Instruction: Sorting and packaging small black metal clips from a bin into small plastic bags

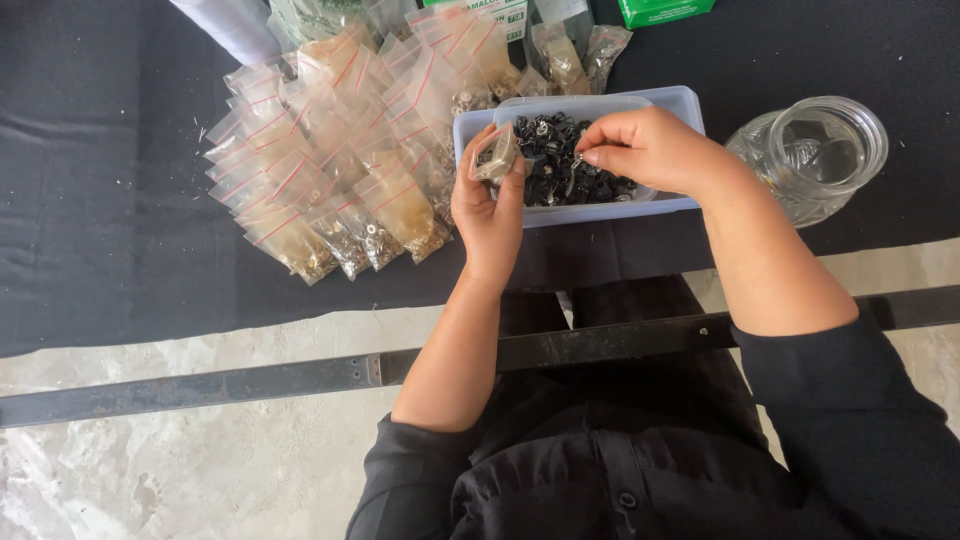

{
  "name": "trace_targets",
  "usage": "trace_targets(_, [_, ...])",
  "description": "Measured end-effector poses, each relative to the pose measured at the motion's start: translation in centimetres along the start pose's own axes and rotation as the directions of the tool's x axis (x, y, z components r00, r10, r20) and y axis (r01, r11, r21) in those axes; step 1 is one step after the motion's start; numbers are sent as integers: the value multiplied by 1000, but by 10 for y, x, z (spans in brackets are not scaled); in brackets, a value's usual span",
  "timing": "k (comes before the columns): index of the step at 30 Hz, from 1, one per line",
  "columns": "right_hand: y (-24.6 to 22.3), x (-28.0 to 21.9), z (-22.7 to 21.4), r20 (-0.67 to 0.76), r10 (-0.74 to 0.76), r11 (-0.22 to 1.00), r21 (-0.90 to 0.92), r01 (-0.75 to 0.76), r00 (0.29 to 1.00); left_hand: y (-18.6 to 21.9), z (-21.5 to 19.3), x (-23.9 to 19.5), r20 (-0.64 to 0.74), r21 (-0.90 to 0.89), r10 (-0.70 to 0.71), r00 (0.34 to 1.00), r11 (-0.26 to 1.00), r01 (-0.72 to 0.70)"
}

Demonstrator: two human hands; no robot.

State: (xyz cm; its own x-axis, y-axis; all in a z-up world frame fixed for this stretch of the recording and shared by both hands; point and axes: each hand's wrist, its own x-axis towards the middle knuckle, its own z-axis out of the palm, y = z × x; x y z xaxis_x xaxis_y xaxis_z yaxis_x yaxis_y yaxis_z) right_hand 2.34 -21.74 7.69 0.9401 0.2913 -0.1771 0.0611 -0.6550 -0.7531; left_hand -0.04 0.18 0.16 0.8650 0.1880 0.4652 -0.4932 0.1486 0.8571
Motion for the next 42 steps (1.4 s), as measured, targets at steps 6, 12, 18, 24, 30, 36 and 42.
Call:
trace_targets(6, [12, 0, 5, -138, -86, 996, 28, 90, 987, -3, 0, -2, -1, 4, -10, 1000, 1000, 10])
trace_targets(12, [40, 16, 10, -351, -62, 849, -511, -135, 934, -10, -1, -3, -25, -41, 21, 999, 999, -22])
trace_targets(18, [-7, 11, 16, -245, -120, 857, -514, -24, 962, -5, -1, -3, 6, 64, -33, 999, 997, 32])
trace_targets(24, [-48, 20, 31, 1, 67, 851, -522, -57, 998, 10, 4, 0, -29, -15, -50, 998, 999, 50])
trace_targets(30, [-30, 48, 35, 103, 77, 786, -618, 3, 992, 12, 5, 3, -43, -2, -79, 996, 997, 79])
trace_targets(36, [-63, 7, 17, 154, 178, 714, -700, -20, 972, -2, 1, 0, -23, -57, -62, 998, 996, 61])
trace_targets(42, [-59, -5, 10, 183, 242, 734, -677, -57, 953, -7, -2, 1, -12, -41, -50, 999, 998, 49])
